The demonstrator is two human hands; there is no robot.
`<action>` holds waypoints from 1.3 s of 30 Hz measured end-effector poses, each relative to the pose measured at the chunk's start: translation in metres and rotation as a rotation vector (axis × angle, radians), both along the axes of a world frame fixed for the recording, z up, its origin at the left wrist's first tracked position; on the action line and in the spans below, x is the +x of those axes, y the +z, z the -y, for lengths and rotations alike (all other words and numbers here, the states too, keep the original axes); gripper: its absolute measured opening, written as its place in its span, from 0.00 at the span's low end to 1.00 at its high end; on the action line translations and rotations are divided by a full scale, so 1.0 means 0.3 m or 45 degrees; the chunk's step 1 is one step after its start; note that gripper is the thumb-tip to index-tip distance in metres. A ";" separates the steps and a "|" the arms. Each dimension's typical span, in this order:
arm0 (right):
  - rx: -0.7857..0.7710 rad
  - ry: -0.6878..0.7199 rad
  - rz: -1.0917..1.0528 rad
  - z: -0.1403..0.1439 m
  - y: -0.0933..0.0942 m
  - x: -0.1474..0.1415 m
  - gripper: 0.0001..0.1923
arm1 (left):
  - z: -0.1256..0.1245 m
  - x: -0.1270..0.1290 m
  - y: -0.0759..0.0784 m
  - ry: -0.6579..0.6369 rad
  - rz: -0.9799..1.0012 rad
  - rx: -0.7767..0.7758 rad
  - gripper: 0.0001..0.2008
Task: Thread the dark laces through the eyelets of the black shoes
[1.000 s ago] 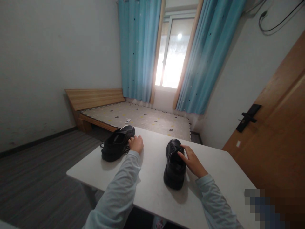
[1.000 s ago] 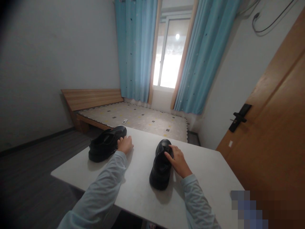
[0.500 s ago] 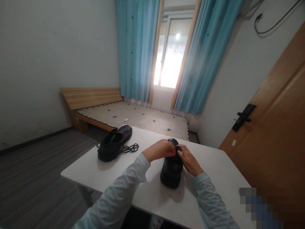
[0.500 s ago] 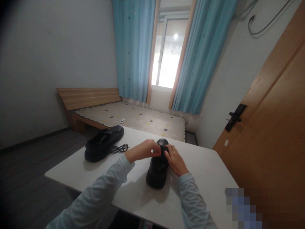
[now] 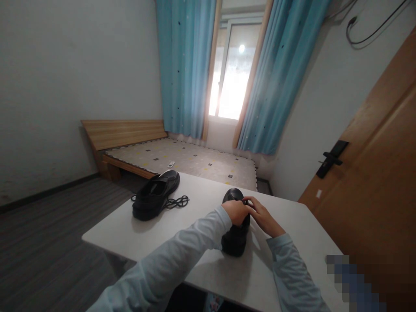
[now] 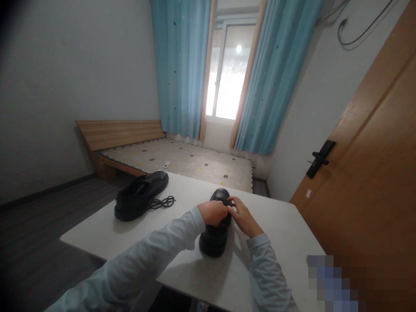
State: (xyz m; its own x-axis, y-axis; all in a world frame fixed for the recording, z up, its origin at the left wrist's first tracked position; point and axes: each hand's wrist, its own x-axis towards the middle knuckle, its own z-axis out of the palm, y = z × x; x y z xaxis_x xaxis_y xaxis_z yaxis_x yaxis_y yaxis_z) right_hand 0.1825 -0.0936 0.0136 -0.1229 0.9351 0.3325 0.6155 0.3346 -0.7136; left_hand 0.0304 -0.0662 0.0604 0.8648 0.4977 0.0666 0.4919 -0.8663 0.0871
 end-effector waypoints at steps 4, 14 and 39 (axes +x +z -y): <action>-0.029 -0.004 -0.035 0.004 0.014 0.004 0.15 | 0.054 0.004 0.022 0.072 -0.226 -0.006 0.12; -0.113 -0.028 -0.037 0.016 0.029 -0.002 0.15 | 0.080 0.011 0.052 0.143 -0.333 -0.103 0.15; -0.148 -0.011 -0.104 0.013 0.025 0.000 0.14 | 0.081 -0.001 0.044 0.103 -0.353 -0.056 0.12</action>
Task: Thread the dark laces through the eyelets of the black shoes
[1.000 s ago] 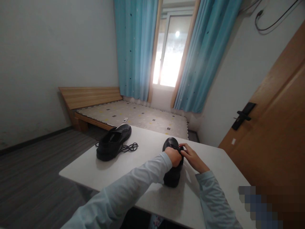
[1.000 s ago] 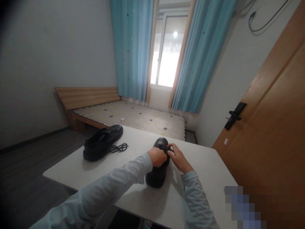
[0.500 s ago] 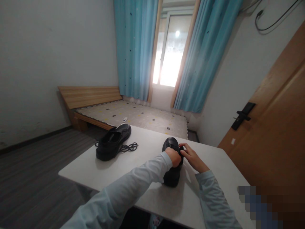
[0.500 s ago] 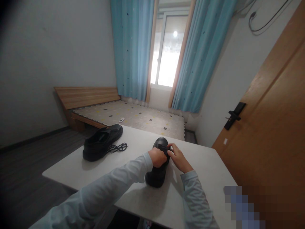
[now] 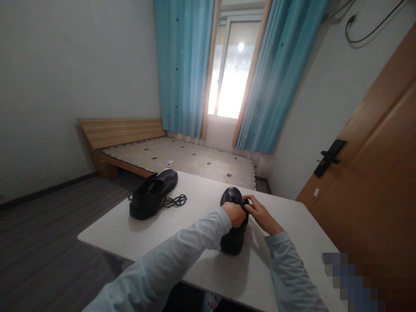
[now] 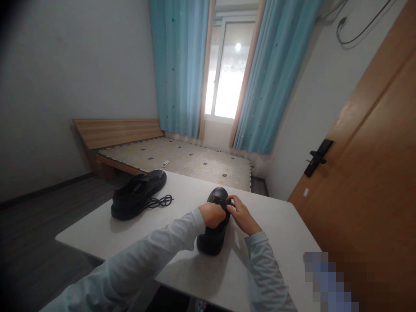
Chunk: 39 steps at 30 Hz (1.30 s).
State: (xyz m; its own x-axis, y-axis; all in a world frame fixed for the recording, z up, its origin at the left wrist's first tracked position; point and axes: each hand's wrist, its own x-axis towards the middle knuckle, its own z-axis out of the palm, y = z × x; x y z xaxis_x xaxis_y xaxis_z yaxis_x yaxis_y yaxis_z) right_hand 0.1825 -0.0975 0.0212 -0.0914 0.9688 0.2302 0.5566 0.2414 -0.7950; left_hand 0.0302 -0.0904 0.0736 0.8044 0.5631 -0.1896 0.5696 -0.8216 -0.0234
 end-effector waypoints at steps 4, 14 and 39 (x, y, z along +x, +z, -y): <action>-0.006 -0.016 0.024 0.002 0.004 0.000 0.15 | -0.001 -0.009 -0.021 0.019 0.157 0.091 0.12; 0.097 0.016 0.014 -0.009 -0.013 0.007 0.16 | -0.008 -0.058 0.011 0.036 0.450 0.326 0.12; 0.023 0.036 -0.097 0.000 -0.011 -0.014 0.17 | 0.078 -0.099 0.023 0.096 0.462 0.387 0.08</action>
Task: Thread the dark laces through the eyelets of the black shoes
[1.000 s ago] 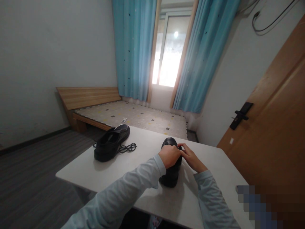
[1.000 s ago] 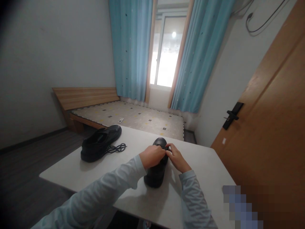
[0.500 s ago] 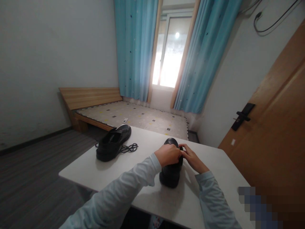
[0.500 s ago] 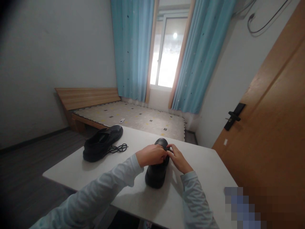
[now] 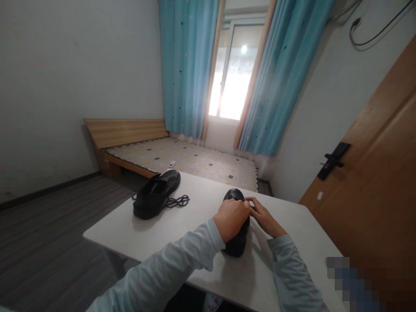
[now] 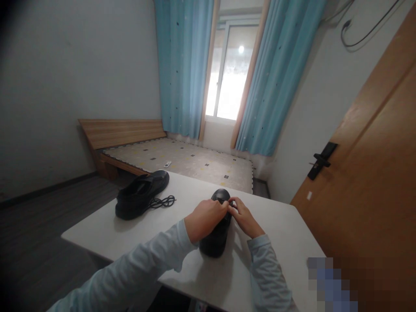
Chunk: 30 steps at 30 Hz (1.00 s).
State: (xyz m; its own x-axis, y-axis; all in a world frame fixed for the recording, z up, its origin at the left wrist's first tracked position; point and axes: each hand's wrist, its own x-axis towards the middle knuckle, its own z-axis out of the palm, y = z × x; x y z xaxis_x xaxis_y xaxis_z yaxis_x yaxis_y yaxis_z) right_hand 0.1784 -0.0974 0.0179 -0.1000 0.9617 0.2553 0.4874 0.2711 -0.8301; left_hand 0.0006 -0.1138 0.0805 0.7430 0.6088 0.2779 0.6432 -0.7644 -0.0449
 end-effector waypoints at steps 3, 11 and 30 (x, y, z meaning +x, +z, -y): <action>-0.006 -0.001 0.003 0.002 0.010 -0.001 0.17 | 0.016 0.013 0.017 -0.018 0.012 -0.001 0.06; -0.005 0.008 0.042 0.002 0.021 0.000 0.16 | 0.035 0.014 0.029 -0.116 0.053 0.111 0.08; 0.027 0.014 0.053 -0.014 -0.025 0.014 0.20 | 0.041 -0.099 0.150 -0.173 0.053 0.297 0.05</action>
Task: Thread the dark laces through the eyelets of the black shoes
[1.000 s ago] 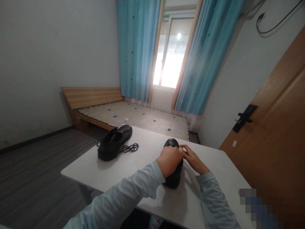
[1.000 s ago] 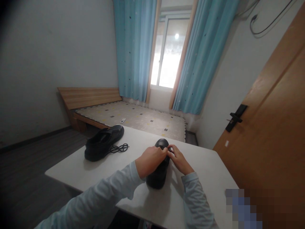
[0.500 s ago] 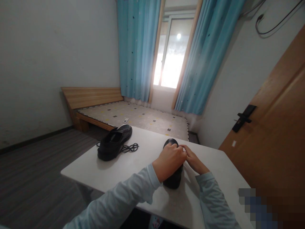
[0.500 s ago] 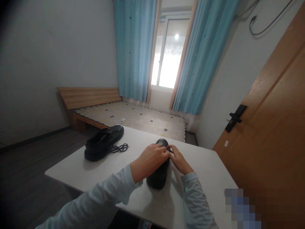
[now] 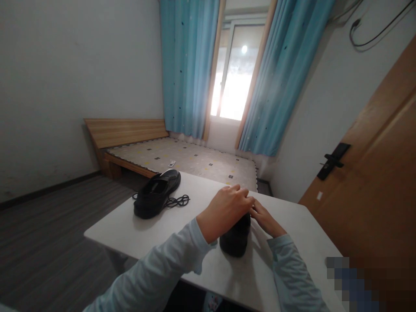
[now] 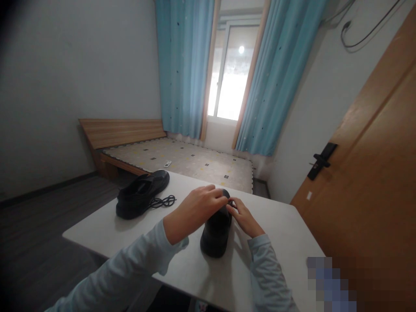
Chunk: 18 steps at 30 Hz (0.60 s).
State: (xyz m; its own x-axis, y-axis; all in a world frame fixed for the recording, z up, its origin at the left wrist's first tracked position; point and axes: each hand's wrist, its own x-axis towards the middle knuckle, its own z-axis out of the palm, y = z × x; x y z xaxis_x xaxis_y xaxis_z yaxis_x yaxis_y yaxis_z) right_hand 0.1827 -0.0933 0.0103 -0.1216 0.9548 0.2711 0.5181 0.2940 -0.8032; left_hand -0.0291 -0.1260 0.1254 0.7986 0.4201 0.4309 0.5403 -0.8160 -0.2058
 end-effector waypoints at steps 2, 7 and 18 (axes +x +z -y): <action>-0.036 0.007 -0.018 0.000 -0.004 0.001 0.22 | 0.011 -0.016 0.031 0.011 0.013 0.045 0.05; -0.036 0.010 -0.034 0.001 -0.004 -0.005 0.25 | 0.025 -0.045 0.110 0.090 0.096 0.188 0.06; -0.026 -0.027 0.024 0.005 -0.002 -0.009 0.21 | -0.046 -0.134 0.217 0.286 0.514 0.553 0.10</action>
